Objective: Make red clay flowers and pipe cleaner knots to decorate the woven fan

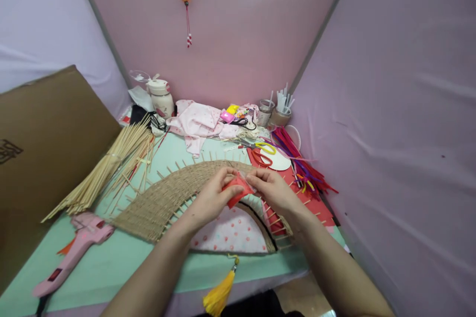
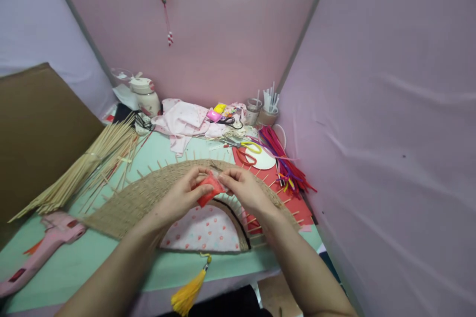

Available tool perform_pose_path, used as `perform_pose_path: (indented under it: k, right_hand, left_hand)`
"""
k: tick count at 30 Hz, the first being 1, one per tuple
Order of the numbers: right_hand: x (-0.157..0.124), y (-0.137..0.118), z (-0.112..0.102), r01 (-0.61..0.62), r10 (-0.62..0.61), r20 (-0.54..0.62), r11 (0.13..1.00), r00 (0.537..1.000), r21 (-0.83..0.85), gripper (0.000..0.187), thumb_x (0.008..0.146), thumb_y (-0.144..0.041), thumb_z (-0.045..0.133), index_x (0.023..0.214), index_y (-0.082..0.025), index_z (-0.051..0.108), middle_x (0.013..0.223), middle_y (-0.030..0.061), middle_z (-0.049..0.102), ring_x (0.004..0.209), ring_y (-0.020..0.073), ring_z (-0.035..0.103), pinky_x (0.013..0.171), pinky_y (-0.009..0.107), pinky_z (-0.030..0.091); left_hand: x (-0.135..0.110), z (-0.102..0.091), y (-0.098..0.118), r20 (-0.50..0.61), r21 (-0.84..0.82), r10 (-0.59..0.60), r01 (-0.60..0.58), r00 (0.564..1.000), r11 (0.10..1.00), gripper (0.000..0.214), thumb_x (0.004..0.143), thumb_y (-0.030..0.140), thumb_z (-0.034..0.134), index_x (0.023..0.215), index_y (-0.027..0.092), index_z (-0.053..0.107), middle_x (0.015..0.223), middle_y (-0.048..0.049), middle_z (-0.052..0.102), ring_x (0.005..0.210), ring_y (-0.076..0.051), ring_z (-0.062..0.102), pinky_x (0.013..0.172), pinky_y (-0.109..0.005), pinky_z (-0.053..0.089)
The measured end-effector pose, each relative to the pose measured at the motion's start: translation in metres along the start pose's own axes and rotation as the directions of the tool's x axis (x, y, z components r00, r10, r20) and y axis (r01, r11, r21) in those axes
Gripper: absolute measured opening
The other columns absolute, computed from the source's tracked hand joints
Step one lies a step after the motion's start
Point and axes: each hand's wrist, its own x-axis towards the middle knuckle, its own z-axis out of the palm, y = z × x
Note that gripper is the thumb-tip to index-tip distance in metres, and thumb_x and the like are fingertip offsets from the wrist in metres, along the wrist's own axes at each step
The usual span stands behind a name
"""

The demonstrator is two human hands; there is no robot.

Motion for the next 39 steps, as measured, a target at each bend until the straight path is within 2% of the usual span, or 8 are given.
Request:
perform_pose_path:
  k: [6,8,10,13,16,20,29,39]
  right_hand:
    - [-0.001,-0.002,0.008,-0.08,0.08,0.052,0.997,0.995,0.004,0.027,0.072,-0.043,0.072,0.07,-0.016,0.068,0.062,-0.0024,0.057,0.057,0.0101,0.045,0.056,0.025,0.032]
    - [0.001,-0.006,0.01,-0.078,0.078,0.001,0.997,0.997,-0.018,0.024,0.072,-0.04,0.072,0.069,-0.016,0.068,0.062,-0.0019,0.059,0.057,0.0107,0.047,0.057,0.025,0.034]
    - [0.003,-0.009,0.013,-0.065,0.064,-0.062,0.998,0.996,-0.018,0.021,0.072,-0.037,0.071,0.068,-0.017,0.068,0.063,-0.0016,0.06,0.058,0.0111,0.049,0.059,0.026,0.036]
    - [0.007,-0.011,0.021,-0.029,0.029,-0.14,1.0,0.99,0.007,0.017,0.072,-0.032,0.071,0.064,-0.017,0.067,0.061,-0.0023,0.059,0.058,0.0111,0.049,0.06,0.026,0.037]
    - [0.008,-0.011,0.031,-0.04,0.055,-0.165,0.995,0.985,0.093,0.016,0.069,-0.031,0.073,0.063,-0.018,0.066,0.061,-0.0022,0.06,0.058,0.0114,0.05,0.06,0.026,0.038]
    - [0.005,-0.003,0.039,-0.143,0.181,-0.122,0.953,0.976,0.267,0.022,0.063,-0.036,0.078,0.062,-0.018,0.065,0.062,-0.0014,0.061,0.058,0.0117,0.051,0.06,0.026,0.041]
    - [-0.004,0.012,0.039,-0.214,0.251,-0.03,0.878,0.968,0.429,0.034,0.065,-0.045,0.081,0.064,-0.017,0.06,0.056,-0.0046,0.053,0.051,0.0076,0.043,0.054,0.022,0.033]
    - [-0.003,0.016,0.055,-0.084,0.136,-0.132,0.937,0.982,0.34,0.033,0.078,-0.048,0.07,0.071,-0.02,0.054,0.064,-0.0041,0.046,0.059,0.0108,0.04,0.057,0.024,0.035]
  left_hand:
    - [-0.006,-0.012,-0.011,-0.033,0.162,-0.036,0.04,0.999,0.986,0.021,0.084,0.028,0.058,0.104,0.022,0.052,0.09,-0.0024,0.069,0.081,-0.018,0.064,0.072,-0.03,0.046]
    - [-0.006,-0.015,-0.011,-0.152,0.323,0.082,-0.029,0.985,0.946,0.022,0.082,0.028,0.062,0.102,0.022,0.055,0.099,-0.0048,0.068,0.094,-0.022,0.062,0.083,-0.036,0.046]
    - [-0.007,-0.015,-0.009,-0.305,0.533,0.283,-0.083,0.909,0.842,0.021,0.081,0.029,0.066,0.099,0.022,0.058,0.107,-0.0069,0.064,0.106,-0.026,0.057,0.093,-0.041,0.041]
    - [-0.009,-0.011,-0.004,-0.284,0.712,0.442,-0.122,0.851,0.691,0.009,0.084,0.031,0.063,0.088,0.023,0.061,0.101,-0.0067,0.063,0.106,-0.028,0.053,0.093,-0.043,0.039]
    - [-0.008,-0.006,-0.002,-0.146,0.682,0.337,-0.152,0.93,0.716,0.015,0.089,0.032,0.057,0.078,0.022,0.057,0.087,-0.0044,0.061,0.09,-0.024,0.055,0.081,-0.038,0.041]
    - [-0.005,-0.004,-0.005,-0.108,0.62,0.24,-0.124,0.965,0.775,0.017,0.087,0.029,0.059,0.074,0.021,0.051,0.078,-0.0016,0.056,0.079,-0.021,0.053,0.072,-0.033,0.04]
    - [-0.011,-0.01,-0.008,-0.058,0.366,0.166,-0.134,0.984,0.921,0.017,0.085,0.02,0.053,0.07,0.021,0.059,0.078,-0.0014,0.057,0.079,-0.018,0.055,0.073,-0.03,0.042]
    - [-0.011,0.001,-0.013,-0.265,0.275,0.211,-0.136,0.941,0.952,0.023,0.087,0.023,0.051,0.064,0.022,0.054,0.073,-0.0012,0.055,0.073,-0.017,0.053,0.068,-0.029,0.041]
